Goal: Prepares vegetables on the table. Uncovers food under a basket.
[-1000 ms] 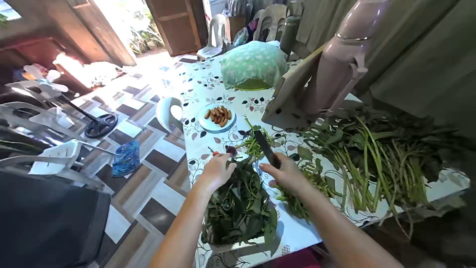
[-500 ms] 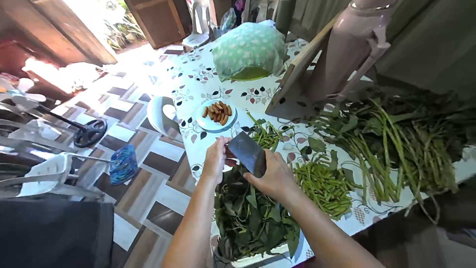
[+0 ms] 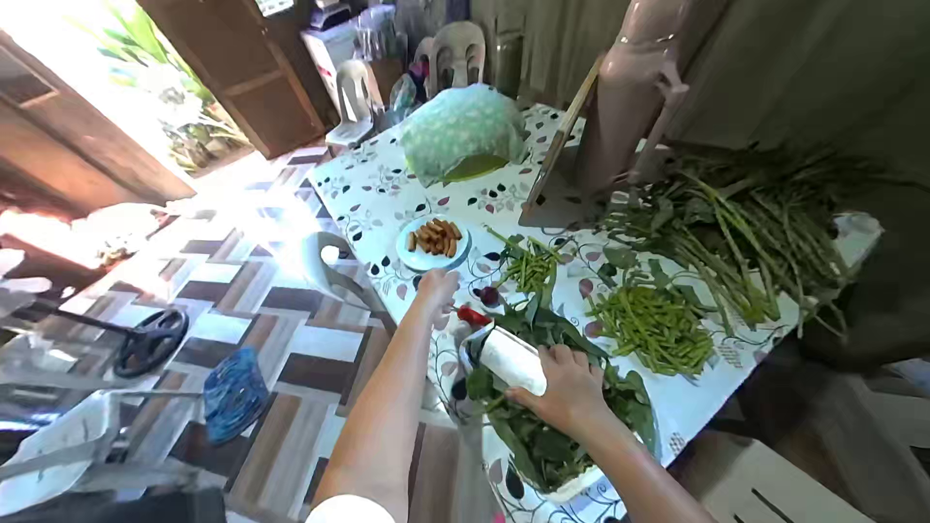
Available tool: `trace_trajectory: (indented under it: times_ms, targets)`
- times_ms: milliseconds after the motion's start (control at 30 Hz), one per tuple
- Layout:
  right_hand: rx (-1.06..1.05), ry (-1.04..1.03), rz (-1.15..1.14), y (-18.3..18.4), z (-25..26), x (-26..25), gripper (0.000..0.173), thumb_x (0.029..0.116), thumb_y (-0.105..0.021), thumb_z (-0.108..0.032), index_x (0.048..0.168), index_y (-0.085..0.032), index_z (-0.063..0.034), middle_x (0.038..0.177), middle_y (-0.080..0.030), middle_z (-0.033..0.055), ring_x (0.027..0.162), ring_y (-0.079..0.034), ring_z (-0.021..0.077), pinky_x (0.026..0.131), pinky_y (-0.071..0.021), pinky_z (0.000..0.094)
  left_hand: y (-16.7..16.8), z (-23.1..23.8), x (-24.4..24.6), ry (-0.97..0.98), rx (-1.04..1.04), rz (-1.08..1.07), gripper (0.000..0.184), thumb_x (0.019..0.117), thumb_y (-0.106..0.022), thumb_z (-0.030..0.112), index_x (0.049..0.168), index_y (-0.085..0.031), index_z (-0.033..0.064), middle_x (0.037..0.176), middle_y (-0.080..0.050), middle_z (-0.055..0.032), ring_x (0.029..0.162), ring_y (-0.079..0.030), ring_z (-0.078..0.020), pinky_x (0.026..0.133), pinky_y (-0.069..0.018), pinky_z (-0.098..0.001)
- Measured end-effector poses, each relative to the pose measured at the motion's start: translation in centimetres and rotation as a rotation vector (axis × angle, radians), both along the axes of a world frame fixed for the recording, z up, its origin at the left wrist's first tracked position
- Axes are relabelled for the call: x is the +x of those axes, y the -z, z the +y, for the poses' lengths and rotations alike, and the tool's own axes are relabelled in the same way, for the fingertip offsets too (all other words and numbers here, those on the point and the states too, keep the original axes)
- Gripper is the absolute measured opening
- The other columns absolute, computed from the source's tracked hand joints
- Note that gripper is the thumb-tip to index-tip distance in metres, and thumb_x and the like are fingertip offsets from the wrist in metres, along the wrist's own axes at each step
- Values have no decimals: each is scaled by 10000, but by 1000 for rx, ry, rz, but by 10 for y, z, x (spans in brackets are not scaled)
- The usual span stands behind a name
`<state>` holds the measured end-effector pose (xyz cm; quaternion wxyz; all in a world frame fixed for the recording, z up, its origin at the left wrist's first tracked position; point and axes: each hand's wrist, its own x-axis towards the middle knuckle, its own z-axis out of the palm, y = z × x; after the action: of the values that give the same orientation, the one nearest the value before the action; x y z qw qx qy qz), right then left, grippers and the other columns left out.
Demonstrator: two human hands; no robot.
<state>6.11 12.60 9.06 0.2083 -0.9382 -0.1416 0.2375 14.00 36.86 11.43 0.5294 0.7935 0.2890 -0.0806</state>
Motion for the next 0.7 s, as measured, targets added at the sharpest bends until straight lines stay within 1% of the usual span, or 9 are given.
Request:
trace_trajectory:
  times_ms: [67, 133, 200, 267, 367, 433, 500, 633, 700]
  targets:
    - [-11, 15, 4, -15, -5, 14, 833, 916, -648, -615, 1476, -503, -16, 1479, -470, 251, 1383, -406, 470, 1091, -327, 661, 25, 18, 21, -174, -139, 51, 534, 1095, -456, 372, 1478, -403, 3, 1179, -612, -246, 849, -649, -279, 750, -557, -416]
    - [56, 30, -43, -26, -5, 34, 730, 959, -642, -526, 1452, -525, -1, 1434, -504, 279, 1347, -448, 485, 1073, -350, 671, 50, 42, 38, -401, -305, 45, 504, 1108, -415, 313, 1478, -364, -26, 1177, -573, -284, 833, -626, -297, 733, -547, -413]
    - [76, 17, -71, -35, 2, 57, 656, 983, -623, -472, 1438, -539, -6, 1398, -531, 274, 1310, -487, 475, 1060, -377, 655, 71, 61, 49, -574, -405, -6, 426, 1116, -355, 235, 1422, -368, -62, 1075, -576, -265, 751, -628, -275, 670, -556, -389]
    - [63, -29, -92, -41, 16, 84, 615, 1000, -606, -440, 1437, -541, -11, 1391, -545, 258, 1299, -511, 448, 1045, -399, 632, 83, 73, 58, -645, -436, -60, 368, 1119, -331, 183, 1377, -386, -73, 970, -598, -229, 672, -633, -230, 610, -563, -346]
    - [10, -96, -55, -49, 47, 134, 622, 1018, -589, -412, 1477, -489, -5, 1450, -498, 263, 1328, -498, 436, 1074, -396, 612, 95, 99, 68, -594, -392, -86, 402, 1116, -267, 128, 1494, -238, -5, 922, -642, -224, 655, -680, -224, 593, -582, -341]
    - [-27, -99, -28, -51, 71, 169, 647, 1015, -607, -414, 1489, -458, 0, 1470, -468, 271, 1327, -498, 437, 1078, -400, 606, 98, 115, 74, -509, -364, -99, 392, 1121, -263, 130, 1486, -259, -11, 859, -652, -206, 641, -687, -227, 582, -588, -350]
    - [-20, -56, -23, -51, 99, 205, 668, 1010, -622, -409, 1504, -435, -2, 1487, -442, 270, 1314, -509, 434, 1065, -418, 600, 96, 131, 85, -422, -335, -127, 349, 1107, -320, 119, 1410, -378, -43, 839, -658, -201, 607, -676, -229, 550, -581, -356]
    - [54, 46, -19, -33, 166, 275, 647, 1014, -626, -342, 1519, -413, 0, 1540, -400, 259, 1345, -497, 416, 1087, -419, 583, 104, 174, 104, -216, -263, -99, 373, 1083, -405, 110, 1426, -406, -36, 940, -635, -206, 622, -649, -225, 555, -575, -379]
    - [89, 86, -22, -14, 202, 315, 619, 1026, -604, -327, 1510, -424, 15, 1543, -397, 268, 1396, -447, 413, 1127, -383, 574, 104, 187, 108, -128, -296, -101, 403, 1091, -412, 104, 1471, -352, -15, 948, -639, -196, 611, -652, -211, 546, -579, -364]
